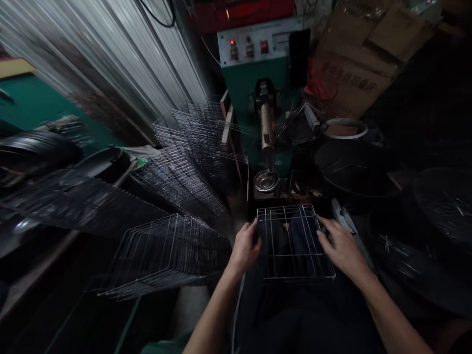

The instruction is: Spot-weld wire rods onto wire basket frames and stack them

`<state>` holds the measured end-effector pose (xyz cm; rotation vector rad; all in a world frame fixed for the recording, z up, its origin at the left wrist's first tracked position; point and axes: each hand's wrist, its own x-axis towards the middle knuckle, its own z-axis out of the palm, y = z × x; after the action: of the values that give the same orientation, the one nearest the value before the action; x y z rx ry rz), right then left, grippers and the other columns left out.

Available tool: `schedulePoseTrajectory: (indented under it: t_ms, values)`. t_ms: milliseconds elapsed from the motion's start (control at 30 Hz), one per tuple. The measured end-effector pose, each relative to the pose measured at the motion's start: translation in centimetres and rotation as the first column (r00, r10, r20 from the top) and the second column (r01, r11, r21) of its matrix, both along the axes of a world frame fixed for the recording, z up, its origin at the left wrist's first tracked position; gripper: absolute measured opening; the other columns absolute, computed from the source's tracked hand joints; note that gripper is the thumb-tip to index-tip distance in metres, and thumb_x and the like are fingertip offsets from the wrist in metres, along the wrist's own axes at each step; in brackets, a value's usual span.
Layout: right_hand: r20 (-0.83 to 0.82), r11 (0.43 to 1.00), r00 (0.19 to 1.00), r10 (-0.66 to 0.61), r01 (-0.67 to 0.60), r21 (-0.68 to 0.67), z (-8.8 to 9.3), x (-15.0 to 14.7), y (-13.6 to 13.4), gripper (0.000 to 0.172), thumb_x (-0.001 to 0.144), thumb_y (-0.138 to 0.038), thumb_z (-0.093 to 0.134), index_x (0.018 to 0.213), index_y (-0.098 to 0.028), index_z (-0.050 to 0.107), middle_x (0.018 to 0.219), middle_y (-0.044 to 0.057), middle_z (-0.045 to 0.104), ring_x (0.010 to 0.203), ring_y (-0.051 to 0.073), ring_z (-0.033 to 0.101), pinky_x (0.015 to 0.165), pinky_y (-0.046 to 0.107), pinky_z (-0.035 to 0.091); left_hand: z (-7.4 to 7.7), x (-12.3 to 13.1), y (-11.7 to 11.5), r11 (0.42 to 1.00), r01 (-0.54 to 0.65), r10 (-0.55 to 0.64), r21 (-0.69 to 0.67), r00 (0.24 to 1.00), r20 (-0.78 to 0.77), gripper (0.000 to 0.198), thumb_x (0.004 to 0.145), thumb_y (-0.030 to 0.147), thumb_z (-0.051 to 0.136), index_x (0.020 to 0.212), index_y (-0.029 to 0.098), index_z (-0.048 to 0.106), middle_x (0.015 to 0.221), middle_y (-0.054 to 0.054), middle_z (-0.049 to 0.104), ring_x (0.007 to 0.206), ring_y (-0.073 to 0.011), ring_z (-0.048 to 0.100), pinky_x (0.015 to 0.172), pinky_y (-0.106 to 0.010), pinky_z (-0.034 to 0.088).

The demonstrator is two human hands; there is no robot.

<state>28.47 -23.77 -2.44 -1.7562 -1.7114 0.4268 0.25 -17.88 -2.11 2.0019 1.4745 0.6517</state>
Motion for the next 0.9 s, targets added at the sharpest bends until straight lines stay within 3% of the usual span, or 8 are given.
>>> schedulePoseTrajectory:
  t_ms: [133,300,467,533,633,700,767,900]
  values:
    - [-0.083,1.0,0.997,0.005,-0.006,-0.008,-1.0,0.5,-0.7,0.045,0.096,-0.037,0.049,0.138,-0.026,0.059,0.123,0.011,0.068,0.116,0.032,0.063,0.102,0.056,0.05,-2.0,-0.2,-1.1,0.999,0.004,0.0,-0.032,0.994,0.106,0.054,0.09,0.021,0.05,0.144,0.017,0.05,0.105,-0.009,0.059,0.099,-0.0222,0.059,0.091,-0.038,0.05]
    - [-0.404,0.987,0.914,0.029,-0.089,-0.131,-3.1,1.6,-1.5,0.052,0.099,-0.047,0.049,0.147,-0.028,0.049,0.148,0.009,0.054,0.136,0.029,0.05,0.105,0.05,0.049,-4.5,-0.5,-2.2,0.997,-0.04,0.056,-0.061,0.955,0.291,0.053,0.099,0.034,0.043,0.151,0.024,0.04,0.134,-0.012,0.05,0.131,-0.0262,0.046,0.114,-0.048,0.036]
    - [-0.446,0.967,0.889,0.104,-0.195,-0.164,-2.1,1.9,-2.3,0.062,0.1,-0.053,0.044,0.155,-0.026,0.037,0.15,0.01,0.051,0.139,0.029,0.046,0.115,0.053,0.034,-4.1,-1.5,-1.8,0.995,0.037,-0.006,-0.092,0.95,0.312,0.055,0.098,0.044,0.044,0.151,0.029,0.04,0.137,-0.008,0.045,0.133,-0.0248,0.046,0.116,-0.046,0.035]
    - [-0.451,0.95,0.88,0.15,-0.254,-0.181,-1.2,1.9,-2.9,0.065,0.1,-0.054,0.045,0.157,-0.027,0.031,0.143,0.01,0.058,0.132,0.028,0.053,0.114,0.051,0.036,-3.6,-1.4,-1.9,0.993,0.035,0.007,-0.112,0.936,0.351,0.056,0.097,0.047,0.046,0.149,0.029,0.041,0.144,-0.007,0.043,0.137,-0.0263,0.044,0.118,-0.046,0.034]
    - [-0.477,0.927,0.863,0.168,-0.303,-0.22,-0.5,2.9,-3.0,0.062,0.1,-0.052,0.044,0.156,-0.027,0.034,0.116,0.007,0.071,0.104,0.023,0.068,0.098,0.043,0.051,-4.0,-0.7,-2.5,0.977,-0.055,0.149,-0.208,0.871,0.467,0.058,0.097,0.052,0.044,0.15,0.029,0.039,0.152,-0.006,0.043,0.143,-0.0283,0.038,0.122,-0.047,0.029]
    - [-0.415,0.946,0.9,0.135,-0.241,-0.215,-1.0,4.9,-1.8,0.053,0.1,-0.051,0.045,0.146,-0.024,0.052,0.108,0.007,0.073,0.099,0.023,0.069,0.092,0.039,0.054,-5.1,-0.4,-2.6,0.939,-0.128,0.281,-0.318,0.819,0.499,0.06,0.098,0.055,0.041,0.152,0.029,0.036,0.154,-0.006,0.043,0.146,-0.0285,0.036,0.123,-0.048,0.026]
    - [-0.223,0.975,0.974,0.04,-0.087,-0.204,-2.1,8.2,0.8,0.043,0.1,-0.047,0.047,0.128,-0.021,0.067,0.112,0.007,0.073,0.106,0.024,0.068,0.095,0.037,0.052,-6.2,-0.4,-2.4,0.892,-0.189,0.389,-0.41,0.783,0.486,0.061,0.097,0.059,0.038,0.148,0.027,0.041,0.153,-0.006,0.046,0.145,-0.0293,0.037,0.123,-0.049,0.027]
    - [0.153,0.944,0.968,-0.201,0.233,-0.232,-4.5,16.4,9.3,0.033,0.1,-0.031,0.044,0.118,-0.018,0.069,0.12,0.01,0.071,0.116,0.025,0.063,0.1,0.036,0.048,-7.4,-1.1,-1.2,0.812,-0.278,0.519,-0.513,0.745,0.419,0.059,0.093,0.067,0.04,0.13,0.026,0.06,0.139,-0.004,0.061,0.138,-0.0322,0.048,0.12,-0.051,0.033]
